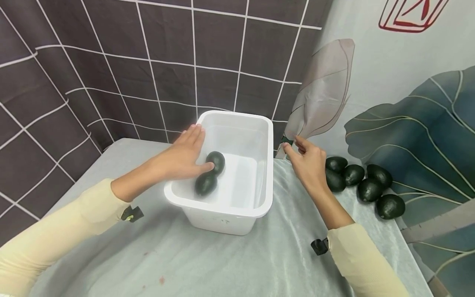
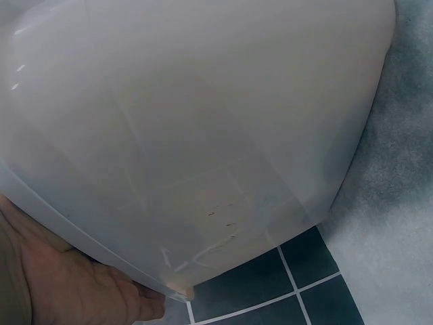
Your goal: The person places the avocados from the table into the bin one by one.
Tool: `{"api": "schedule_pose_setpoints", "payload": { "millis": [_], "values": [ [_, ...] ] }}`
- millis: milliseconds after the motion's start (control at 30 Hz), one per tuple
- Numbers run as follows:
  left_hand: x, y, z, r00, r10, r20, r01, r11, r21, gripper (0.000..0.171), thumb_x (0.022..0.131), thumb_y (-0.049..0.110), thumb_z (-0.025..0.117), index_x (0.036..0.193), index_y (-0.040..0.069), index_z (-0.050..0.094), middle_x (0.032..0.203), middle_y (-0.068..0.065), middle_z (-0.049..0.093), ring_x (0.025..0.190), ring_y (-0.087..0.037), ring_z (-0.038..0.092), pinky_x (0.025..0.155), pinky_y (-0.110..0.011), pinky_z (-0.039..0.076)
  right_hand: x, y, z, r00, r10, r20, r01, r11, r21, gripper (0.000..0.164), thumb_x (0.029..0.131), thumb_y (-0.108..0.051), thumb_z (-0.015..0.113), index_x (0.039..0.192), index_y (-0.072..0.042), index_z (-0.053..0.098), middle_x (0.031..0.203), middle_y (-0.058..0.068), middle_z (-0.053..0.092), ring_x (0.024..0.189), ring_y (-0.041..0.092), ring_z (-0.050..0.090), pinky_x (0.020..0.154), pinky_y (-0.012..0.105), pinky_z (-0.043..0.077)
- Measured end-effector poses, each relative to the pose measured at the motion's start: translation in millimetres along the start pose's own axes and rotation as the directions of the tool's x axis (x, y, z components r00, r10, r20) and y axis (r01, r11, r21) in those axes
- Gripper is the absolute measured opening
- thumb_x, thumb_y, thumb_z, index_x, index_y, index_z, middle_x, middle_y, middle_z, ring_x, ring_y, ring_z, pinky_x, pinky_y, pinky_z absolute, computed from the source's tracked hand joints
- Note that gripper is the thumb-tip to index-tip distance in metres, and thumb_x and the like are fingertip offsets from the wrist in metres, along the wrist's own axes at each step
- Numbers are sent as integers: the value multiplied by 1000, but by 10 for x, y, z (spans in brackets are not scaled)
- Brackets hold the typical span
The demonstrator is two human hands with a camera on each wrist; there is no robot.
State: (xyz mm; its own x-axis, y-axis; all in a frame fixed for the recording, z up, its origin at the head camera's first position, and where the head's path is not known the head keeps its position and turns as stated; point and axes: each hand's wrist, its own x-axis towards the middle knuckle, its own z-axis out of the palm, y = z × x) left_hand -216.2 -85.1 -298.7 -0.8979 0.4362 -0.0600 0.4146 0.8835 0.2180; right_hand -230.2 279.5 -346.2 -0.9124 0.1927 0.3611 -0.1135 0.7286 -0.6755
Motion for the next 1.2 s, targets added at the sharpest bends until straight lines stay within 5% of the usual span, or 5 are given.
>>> {"api": "schedule_pose_setpoints", "payload": {
  "millis": [133, 600, 967, 1100, 1200],
  "values": [
    [-7, -1, 3, 1000, -2, -1, 2, 1000, -9, 111, 107, 56, 61, 176, -11, 7, 188, -30, -2, 179, -44, -5, 147, -56, 2, -20, 59, -28, 1000, 19, 14, -19, 1000, 0, 64, 106, -56, 69, 153, -12, 73, 148, 12, 77, 136, 37, 76, 113, 58, 60],
    [-15, 2, 11, 1000, -10, 1, 10, 1000, -20, 111, 107, 56, 62, 176, -11, 7, 188, -30, -2, 179, -44, -5, 147, -55, 2, -71, 295, -132, 999, 51, -1, -51, 997, -53, 66, 104, -57, 73, 153, -14, 72, 148, 10, 77, 135, 36, 77, 96, 15, 56],
    [-20, 8, -9, 1000, -8, 2, 8, 1000, -13, 110, 108, 57, 60, 176, -11, 6, 188, -30, -3, 179, -44, -4, 147, -54, 2, -102, 454, -232, 993, 120, 10, -119, 991, -65, 70, 105, -58, 71, 157, -11, 68, 152, 12, 74, 141, 39, 72, 111, 27, 53],
    [-8, 6, -7, 1000, -5, 4, 5, 1000, -13, 111, 107, 57, 61, 176, -11, 6, 188, -30, -4, 179, -43, -7, 147, -54, 1, -110, 498, -268, 991, 133, 0, -133, 988, -78, 70, 106, -56, 71, 159, -10, 66, 154, 15, 73, 142, 40, 71, 126, 59, 49],
    [-2, 0, -4, 1000, -5, 4, 5, 1000, -15, 111, 107, 56, 61, 176, -11, 6, 188, -30, -4, 178, -42, -8, 147, -54, 1, -118, 532, -295, 988, 153, -11, -153, 983, -101, 70, 106, -57, 70, 159, -12, 67, 154, 13, 73, 141, 38, 72, 121, 58, 54]
  ]
}}
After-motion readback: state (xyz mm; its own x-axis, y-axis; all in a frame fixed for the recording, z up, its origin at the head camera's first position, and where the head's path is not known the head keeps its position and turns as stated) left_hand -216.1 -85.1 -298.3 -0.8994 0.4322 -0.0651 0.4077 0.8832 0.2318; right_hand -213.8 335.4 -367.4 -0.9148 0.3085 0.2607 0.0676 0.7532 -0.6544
